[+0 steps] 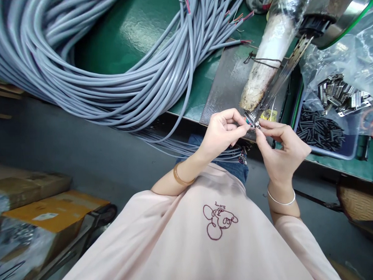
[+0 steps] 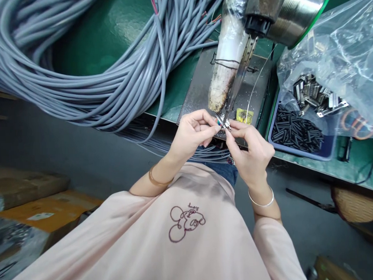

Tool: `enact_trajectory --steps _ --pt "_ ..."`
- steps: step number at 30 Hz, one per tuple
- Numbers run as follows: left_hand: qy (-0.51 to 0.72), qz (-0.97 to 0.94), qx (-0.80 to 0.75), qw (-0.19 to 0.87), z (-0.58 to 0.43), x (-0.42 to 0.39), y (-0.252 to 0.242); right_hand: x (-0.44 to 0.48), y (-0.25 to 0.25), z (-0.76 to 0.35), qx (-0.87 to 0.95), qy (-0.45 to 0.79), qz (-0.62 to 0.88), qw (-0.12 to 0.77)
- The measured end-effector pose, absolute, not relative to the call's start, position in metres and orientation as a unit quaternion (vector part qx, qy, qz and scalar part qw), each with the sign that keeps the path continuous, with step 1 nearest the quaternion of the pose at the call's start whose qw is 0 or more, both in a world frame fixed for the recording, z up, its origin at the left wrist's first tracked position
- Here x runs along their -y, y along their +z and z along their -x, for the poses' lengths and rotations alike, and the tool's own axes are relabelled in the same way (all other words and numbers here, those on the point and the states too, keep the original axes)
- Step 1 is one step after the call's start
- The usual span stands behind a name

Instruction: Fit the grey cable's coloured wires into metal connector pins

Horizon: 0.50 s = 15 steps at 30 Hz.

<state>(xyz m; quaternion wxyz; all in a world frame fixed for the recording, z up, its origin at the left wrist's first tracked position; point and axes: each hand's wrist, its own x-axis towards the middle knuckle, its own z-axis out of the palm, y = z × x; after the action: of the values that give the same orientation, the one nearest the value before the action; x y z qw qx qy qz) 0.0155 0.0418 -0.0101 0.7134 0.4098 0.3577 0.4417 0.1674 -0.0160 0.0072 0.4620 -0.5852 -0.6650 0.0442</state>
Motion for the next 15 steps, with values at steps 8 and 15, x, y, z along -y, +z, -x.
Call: enact_trajectory --steps 8,15 --pt "0.452 -0.411 -0.359 0.705 -0.0171 -0.0423 -0.0072 0.0112 0.0094 -0.1667 0.674 0.018 0.585 0.45" --pt "0.454 -0.41 -0.354 0.707 -0.0152 -0.0436 -0.0038 0.0099 0.0133 -0.1673 0.688 0.017 0.579 0.438"
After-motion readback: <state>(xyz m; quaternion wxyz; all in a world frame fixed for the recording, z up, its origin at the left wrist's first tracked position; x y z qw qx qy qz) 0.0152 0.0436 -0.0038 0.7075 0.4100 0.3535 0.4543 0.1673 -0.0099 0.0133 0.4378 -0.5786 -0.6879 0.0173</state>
